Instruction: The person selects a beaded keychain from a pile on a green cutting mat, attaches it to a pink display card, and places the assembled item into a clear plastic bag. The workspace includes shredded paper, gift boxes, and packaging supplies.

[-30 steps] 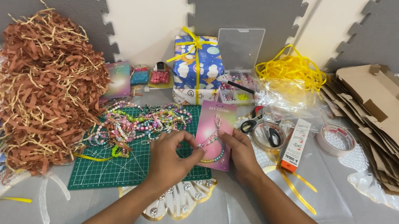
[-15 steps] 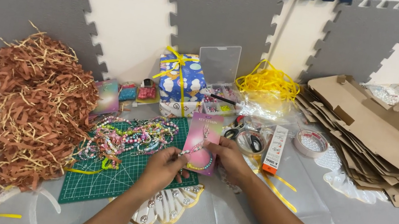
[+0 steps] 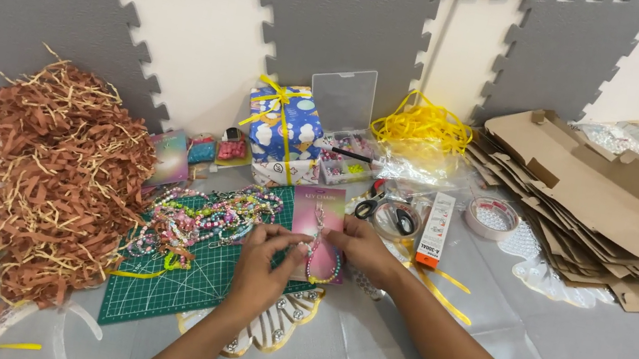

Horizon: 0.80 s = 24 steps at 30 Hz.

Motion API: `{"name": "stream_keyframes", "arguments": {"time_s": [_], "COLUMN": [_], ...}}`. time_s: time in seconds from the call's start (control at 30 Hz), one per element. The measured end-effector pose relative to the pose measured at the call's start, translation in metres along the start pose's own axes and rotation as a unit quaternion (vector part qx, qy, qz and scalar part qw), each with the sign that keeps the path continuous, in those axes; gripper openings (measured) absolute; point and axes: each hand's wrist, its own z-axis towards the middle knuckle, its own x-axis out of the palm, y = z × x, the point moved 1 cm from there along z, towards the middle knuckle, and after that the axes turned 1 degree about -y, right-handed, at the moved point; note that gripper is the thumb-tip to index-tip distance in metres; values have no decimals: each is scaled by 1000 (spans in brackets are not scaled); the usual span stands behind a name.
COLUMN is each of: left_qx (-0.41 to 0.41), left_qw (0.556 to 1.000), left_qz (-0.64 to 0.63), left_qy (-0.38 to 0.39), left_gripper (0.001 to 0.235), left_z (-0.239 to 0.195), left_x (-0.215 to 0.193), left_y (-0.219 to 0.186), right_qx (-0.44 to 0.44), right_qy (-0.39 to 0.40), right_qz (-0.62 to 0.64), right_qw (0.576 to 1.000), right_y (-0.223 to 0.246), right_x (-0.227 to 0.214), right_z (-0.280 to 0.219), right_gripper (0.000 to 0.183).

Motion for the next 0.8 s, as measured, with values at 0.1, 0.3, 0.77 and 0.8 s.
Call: {"name": "stream_keyframes", "arguments": {"time_s": [0.1,0.3,0.77,0.8], "left_qx": [27,-12,-77,-7], "left_qw": [998,995,996,999], "left_qz": [41,76,-28,-16], "left_qy": [24,64,45,42], "left_gripper": [38,58,51,50], "left_z": [-1,-5,-1,0], "left_x": [11,12,14,17], "left_y": [11,7,12,18], "right_qx": [-21,28,38,20], "right_qy": [13,66,-282,-327], "right_qz": [6,-42,-254,-265], "right_qw": [1000,997,924,907], "right_y": [4,5,43,37], "right_x": [-6,-8,-102,-118], "right_z": [-1,5,44,53], "right_gripper": [29,36,24,22]}}
